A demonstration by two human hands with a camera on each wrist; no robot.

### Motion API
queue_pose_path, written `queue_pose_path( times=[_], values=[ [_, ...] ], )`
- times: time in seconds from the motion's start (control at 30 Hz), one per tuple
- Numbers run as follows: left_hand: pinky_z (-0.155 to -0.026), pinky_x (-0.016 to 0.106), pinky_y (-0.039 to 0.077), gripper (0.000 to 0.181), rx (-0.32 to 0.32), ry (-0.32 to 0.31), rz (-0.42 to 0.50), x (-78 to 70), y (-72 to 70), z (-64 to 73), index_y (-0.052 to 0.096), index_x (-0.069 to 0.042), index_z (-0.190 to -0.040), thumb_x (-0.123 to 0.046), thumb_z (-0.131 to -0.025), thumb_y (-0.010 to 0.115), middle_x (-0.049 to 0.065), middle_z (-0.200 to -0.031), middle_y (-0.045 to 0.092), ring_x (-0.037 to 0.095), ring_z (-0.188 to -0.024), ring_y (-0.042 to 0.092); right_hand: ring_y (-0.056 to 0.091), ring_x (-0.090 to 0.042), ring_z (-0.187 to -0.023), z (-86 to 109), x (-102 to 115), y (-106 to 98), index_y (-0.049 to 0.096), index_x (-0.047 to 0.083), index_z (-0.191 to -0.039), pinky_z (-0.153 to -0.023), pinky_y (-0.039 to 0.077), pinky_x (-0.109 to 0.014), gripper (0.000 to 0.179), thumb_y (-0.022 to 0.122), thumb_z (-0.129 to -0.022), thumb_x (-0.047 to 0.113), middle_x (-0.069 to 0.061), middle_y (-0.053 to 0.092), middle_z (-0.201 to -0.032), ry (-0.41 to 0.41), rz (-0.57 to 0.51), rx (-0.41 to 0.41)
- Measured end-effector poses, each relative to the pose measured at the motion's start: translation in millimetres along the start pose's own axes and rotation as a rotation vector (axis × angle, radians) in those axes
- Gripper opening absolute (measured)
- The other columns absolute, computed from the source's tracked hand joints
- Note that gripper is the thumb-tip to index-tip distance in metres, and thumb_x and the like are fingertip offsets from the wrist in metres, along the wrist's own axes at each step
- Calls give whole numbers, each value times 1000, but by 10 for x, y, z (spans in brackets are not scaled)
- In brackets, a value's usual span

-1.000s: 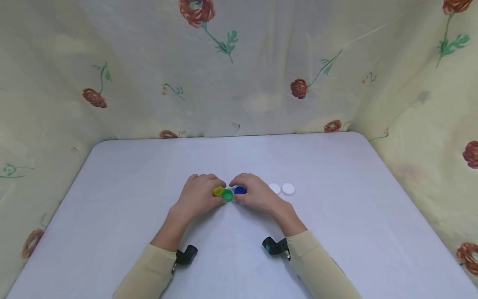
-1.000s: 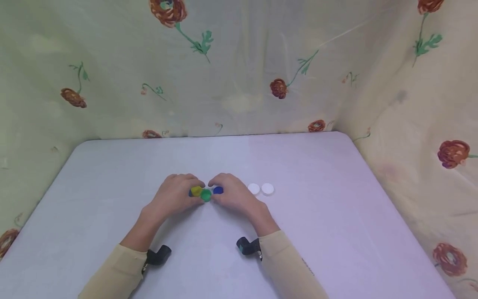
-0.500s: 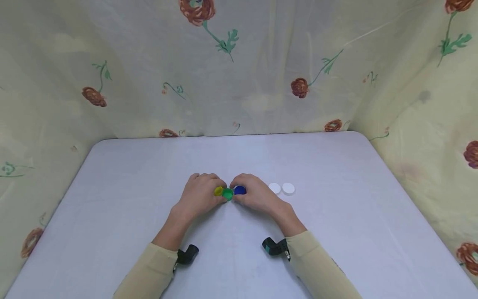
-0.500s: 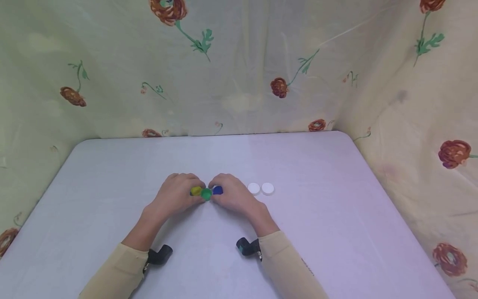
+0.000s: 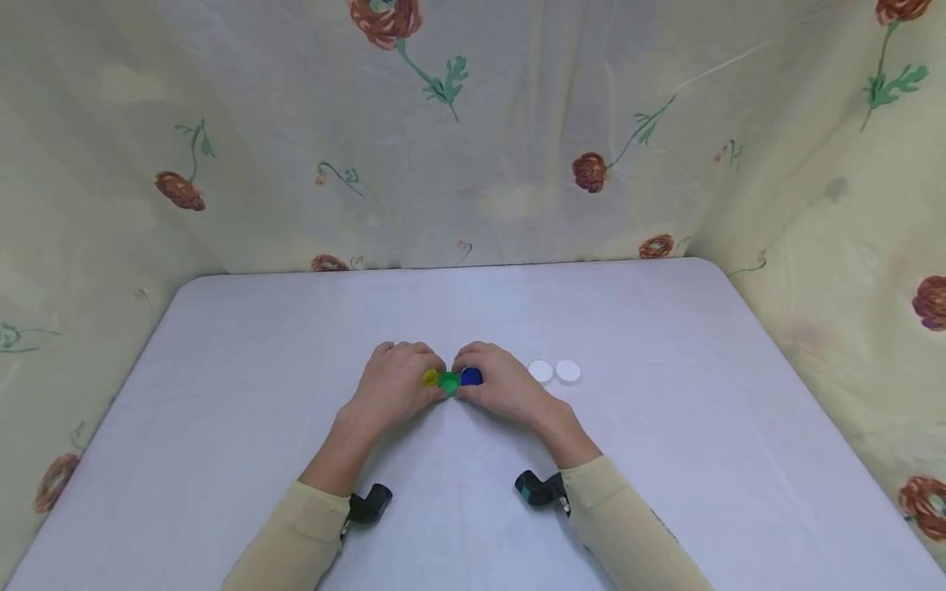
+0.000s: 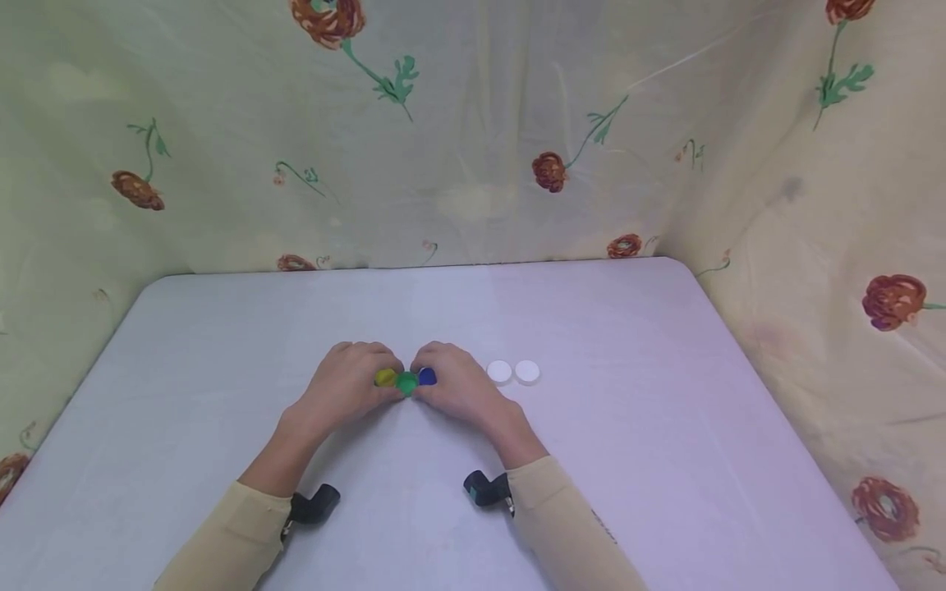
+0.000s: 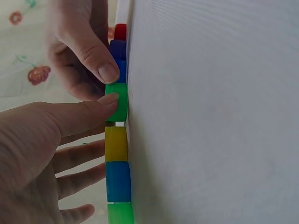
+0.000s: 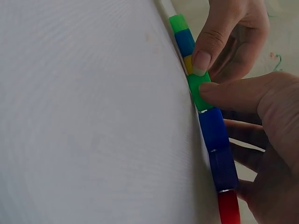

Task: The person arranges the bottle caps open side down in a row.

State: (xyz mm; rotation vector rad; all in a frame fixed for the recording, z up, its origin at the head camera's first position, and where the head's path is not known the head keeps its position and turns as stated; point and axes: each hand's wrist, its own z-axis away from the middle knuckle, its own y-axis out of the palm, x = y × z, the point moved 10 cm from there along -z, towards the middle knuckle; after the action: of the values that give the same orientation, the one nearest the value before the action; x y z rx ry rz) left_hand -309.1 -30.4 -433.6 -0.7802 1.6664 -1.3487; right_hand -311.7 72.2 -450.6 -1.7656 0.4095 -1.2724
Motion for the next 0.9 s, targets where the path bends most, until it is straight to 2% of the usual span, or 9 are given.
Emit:
queue_pose_path(
  times=[0.33, 0.63, 0.9],
  values=[
    [-109, 52, 40, 27, -10, 16, 16, -23, 2, -8, 76, -20, -106, -36, -84, 79, -2, -116, 72, 23, -116, 63, 60, -18, -114, 9, -14, 1, 72, 13, -109, -103, 49, -37, 23, 74, -88, 22, 0, 65, -121, 7, -14, -8],
    [-110, 55, 38, 27, -34, 40, 15, -57, -36, -4, 76, -20, -105, -36, -84, 79, -3, -113, 73, 22, -116, 64, 61, -17, -110, 15, -5, -32, 72, 12, -106, -100, 49, -36, 20, 73, -87, 19, 1, 67, -116, 3, -70, -12],
    [-112, 56, 37, 29, -32, 36, 5, -69, -48, -1, 75, -19, -107, -33, -83, 80, -2, -114, 73, 22, -117, 63, 60, -16, -109, 10, -45, -24, 72, 14, -105, -99, 49, -36, 20, 72, -87, 20, 2, 68, -114, 20, -78, -15]
  ],
)
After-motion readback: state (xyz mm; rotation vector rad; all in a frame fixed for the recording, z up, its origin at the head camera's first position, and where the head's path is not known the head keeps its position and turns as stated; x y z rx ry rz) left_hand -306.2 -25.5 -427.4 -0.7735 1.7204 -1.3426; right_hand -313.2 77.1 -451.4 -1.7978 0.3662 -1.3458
